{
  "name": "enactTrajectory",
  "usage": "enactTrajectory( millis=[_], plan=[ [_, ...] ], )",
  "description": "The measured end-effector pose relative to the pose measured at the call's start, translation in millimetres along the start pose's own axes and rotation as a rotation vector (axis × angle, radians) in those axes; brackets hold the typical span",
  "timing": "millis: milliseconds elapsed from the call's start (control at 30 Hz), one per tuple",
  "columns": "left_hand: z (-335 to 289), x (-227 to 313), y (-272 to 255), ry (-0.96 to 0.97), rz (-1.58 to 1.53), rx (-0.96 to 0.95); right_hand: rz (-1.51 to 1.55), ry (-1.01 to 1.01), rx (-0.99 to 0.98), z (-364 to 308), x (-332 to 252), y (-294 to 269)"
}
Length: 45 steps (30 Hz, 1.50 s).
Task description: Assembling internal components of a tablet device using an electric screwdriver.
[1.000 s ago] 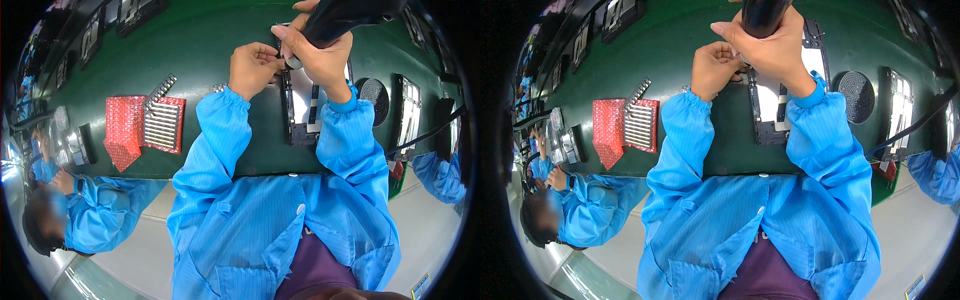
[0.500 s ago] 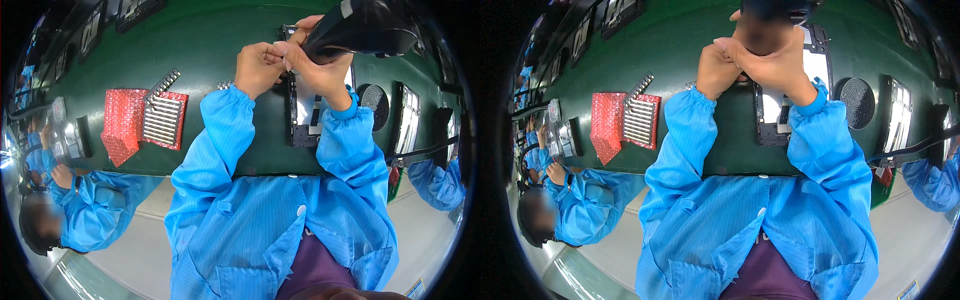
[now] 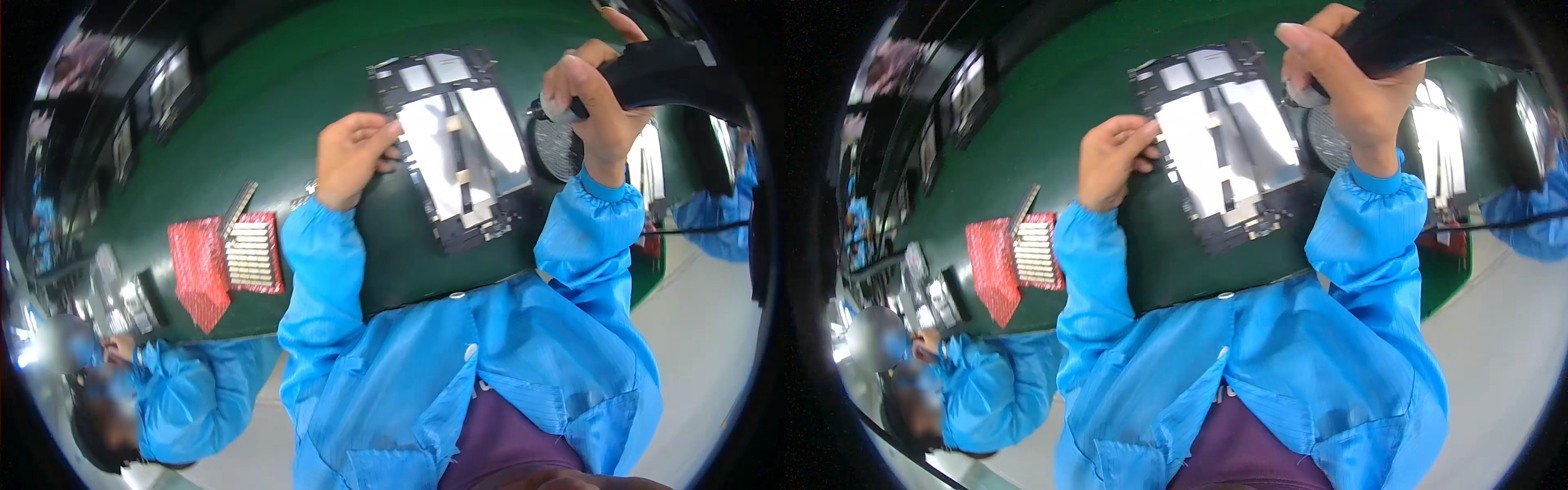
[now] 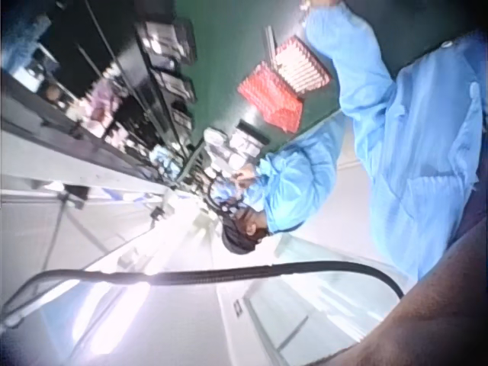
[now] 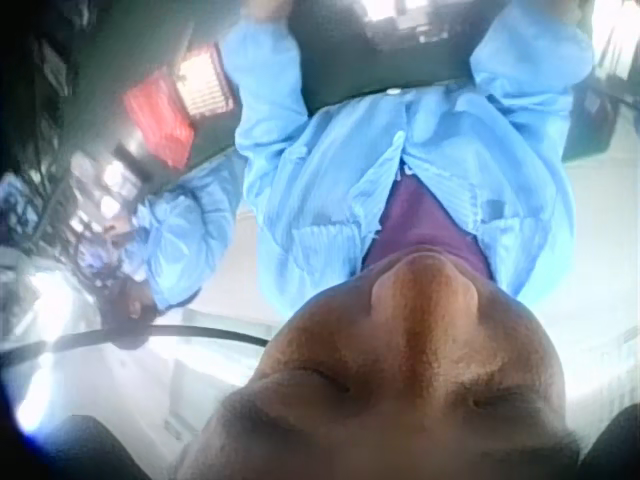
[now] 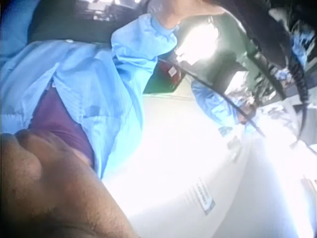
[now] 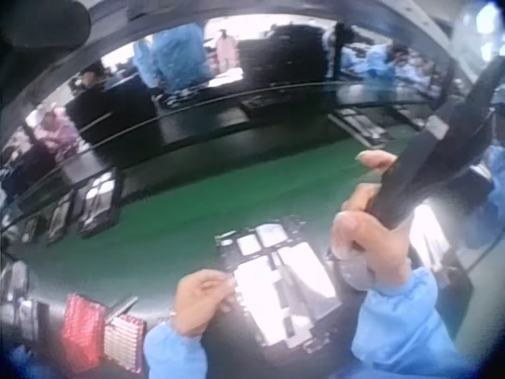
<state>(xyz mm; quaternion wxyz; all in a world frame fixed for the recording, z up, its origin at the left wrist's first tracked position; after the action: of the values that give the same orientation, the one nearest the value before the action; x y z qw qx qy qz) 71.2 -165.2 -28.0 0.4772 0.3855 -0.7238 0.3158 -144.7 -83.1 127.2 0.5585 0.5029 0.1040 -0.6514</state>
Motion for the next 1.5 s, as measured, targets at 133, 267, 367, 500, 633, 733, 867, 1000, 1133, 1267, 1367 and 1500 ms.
enactTrajectory(
  millis=[133,267,367,500,633,733,867,1000,1133,1267,1367,1500],
  plan=[
    [1.4,6.4,14.6,0.013,-0.091,-0.029,-0.067,-0.079,-0.136,1.6,-11.5,-80.8],
    [3.9,7.8,15.8,0.004,0.051,0.047,-0.052,-0.057,0.014,-11.0,3.0,-118.9],
    [0.8,13.6,16.0,-0.005,0.211,0.09,-0.081,-0.051,0.032,-15.3,10.7,-124.6],
    [0.7,8.9,12.9,-0.032,0.303,0.105,-0.159,-0.035,0.005,-12.4,21.0,-120.0],
    [0.5,7.7,13.2,-0.032,0.254,0.104,-0.257,-0.029,-0.068,-11.3,25.6,-118.4],
    [2.0,7.1,13.9,-0.043,0.224,0.083,-0.255,-0.037,-0.095,-11.6,27.0,-117.7],
    [-0.6,4.1,14.3,-0.047,0.202,0.062,-0.217,-0.054,-0.055,-11.3,29.8,-117.4],
    [-1.3,2.3,15.5,-0.036,0.164,0.065,-0.193,-0.029,-0.045,-12.1,32.7,-117.3],
    [-1.7,-0.1,16.0,-0.02,0.146,0.055,-0.2,-0.029,-0.061,-12.9,33.6,-116.7],
    [-6.2,-3.7,13.4,-0.024,0.108,0.051,-0.202,-0.04,-0.032,-14.5,31.7,-115.7],
    [-6.3,-5.8,13.3,-0.024,0.12,0.025,-0.218,-0.079,-0.043,-16.3,31.7,-118.4],
    [-2.7,-9.6,15.9,-0.011,0.107,-0.007,-0.249,-0.074,-0.063,-15.6,34.1,-121.0]
  ],
)
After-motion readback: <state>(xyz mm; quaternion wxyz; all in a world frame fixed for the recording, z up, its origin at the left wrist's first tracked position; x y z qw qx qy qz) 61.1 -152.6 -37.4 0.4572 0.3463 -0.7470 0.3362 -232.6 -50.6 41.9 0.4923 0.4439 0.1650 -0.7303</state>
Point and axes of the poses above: each hand's wrist, its own z-axis towards the middle knuckle, its own y-axis out of the palm, x = y × z, the point moved 6 cm from there along z, towards the middle knuckle, and after that the axes turned 9 degrees about z, right-handed, at the moved point
